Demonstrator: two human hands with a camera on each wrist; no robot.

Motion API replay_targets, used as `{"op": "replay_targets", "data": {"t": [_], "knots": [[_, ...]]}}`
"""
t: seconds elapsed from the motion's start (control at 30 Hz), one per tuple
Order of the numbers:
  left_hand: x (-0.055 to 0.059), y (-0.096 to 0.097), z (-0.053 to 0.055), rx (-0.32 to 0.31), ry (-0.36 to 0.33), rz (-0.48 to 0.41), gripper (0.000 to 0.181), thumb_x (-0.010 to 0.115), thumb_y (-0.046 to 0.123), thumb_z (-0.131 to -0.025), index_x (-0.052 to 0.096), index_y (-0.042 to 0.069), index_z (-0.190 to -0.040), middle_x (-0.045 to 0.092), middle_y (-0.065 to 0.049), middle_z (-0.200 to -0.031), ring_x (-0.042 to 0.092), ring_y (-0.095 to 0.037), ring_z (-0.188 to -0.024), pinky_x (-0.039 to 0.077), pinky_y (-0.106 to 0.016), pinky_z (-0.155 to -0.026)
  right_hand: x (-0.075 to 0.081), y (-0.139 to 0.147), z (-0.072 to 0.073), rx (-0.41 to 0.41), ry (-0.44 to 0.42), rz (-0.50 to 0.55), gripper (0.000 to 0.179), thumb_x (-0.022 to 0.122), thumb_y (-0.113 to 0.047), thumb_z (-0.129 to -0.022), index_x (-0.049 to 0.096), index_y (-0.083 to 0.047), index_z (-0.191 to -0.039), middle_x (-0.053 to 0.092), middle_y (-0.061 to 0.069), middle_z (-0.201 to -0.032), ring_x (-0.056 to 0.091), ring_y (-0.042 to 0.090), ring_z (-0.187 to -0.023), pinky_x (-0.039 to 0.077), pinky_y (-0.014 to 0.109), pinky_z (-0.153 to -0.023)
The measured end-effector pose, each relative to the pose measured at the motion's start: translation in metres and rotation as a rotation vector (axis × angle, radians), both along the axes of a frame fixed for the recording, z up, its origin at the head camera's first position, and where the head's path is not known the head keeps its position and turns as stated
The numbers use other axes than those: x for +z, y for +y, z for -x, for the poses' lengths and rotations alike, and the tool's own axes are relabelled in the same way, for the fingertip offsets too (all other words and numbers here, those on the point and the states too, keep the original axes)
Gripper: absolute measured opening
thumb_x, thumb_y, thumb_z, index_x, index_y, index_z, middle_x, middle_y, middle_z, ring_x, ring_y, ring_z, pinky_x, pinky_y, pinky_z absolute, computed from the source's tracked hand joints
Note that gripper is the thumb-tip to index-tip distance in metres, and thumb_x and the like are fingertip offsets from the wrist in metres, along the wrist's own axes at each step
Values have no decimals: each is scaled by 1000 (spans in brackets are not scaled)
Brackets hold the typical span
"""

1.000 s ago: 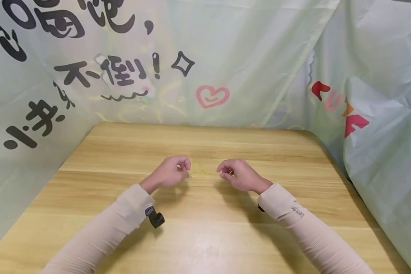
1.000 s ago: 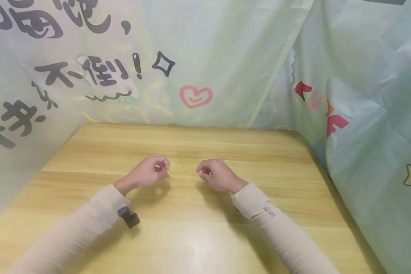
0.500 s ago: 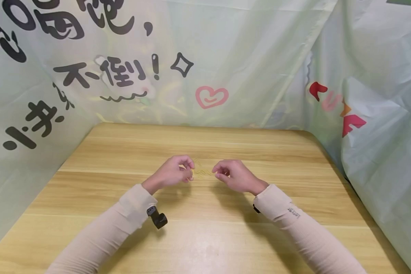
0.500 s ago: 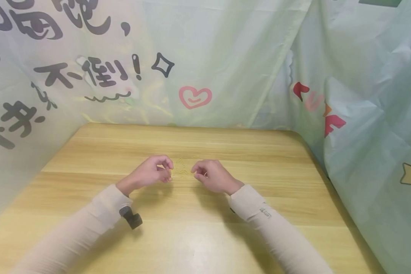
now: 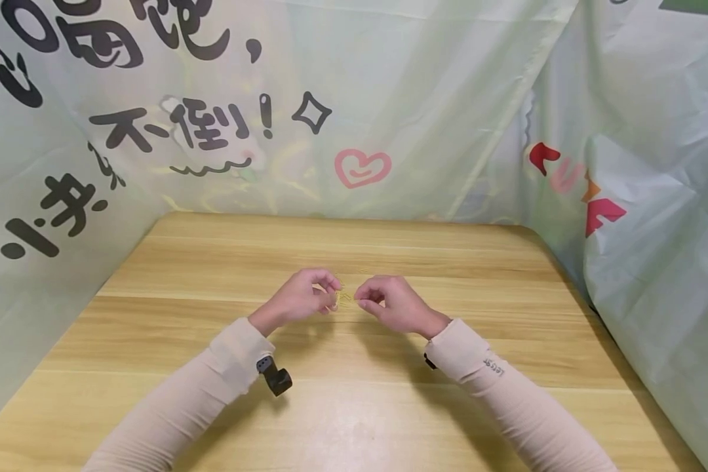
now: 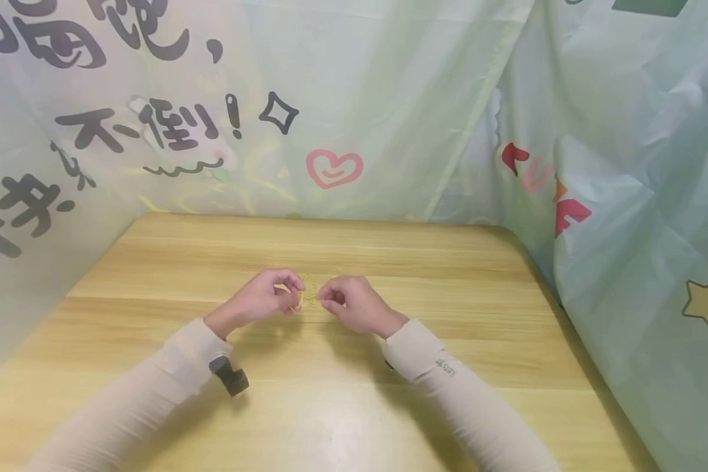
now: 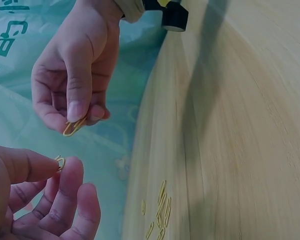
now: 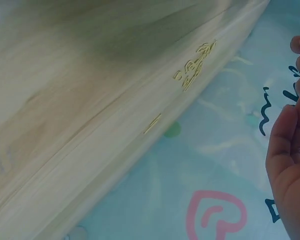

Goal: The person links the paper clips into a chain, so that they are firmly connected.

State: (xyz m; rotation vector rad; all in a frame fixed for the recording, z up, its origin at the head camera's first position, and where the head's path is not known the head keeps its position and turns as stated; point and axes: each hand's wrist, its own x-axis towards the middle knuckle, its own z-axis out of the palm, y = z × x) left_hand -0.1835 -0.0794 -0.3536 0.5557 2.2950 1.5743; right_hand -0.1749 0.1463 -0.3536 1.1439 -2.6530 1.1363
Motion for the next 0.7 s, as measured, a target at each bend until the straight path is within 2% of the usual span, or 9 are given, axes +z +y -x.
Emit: {"op": "replay_targets", "data": {"t": [0.1,0.4,0.7], "knots": [[1,1,-2,-11,1,-3,21,54,-4,-90,59,-9,-110,59,-14,-95,66,-38,-87,56,-46,-76,-1,-2,-1,4,0,14,7,67,0,-89,70,-4,-93,66,-1,-82,59,7,-72,53,25,-71],[0,4,-2,-33,12,-7,18,53,-3,-91,61,-6,-107,59,-14,-96,67,-23,-80,56,-45,-77,-3,-6,-2,24,5,41,5,68,0,-89,70,-3,-91,65,-3,-80,59,7,-71,53,25,-70],[1,6,-4,-39,15,-16,16,55,-1,-91,62,-5,-106,59,-14,-96,67,-25,-81,56,-44,-75,-3,-9,-2,47,7,24,3,68,0,-89,70,-1,-92,67,-1,-82,60,6,-72,53,24,-70]]}}
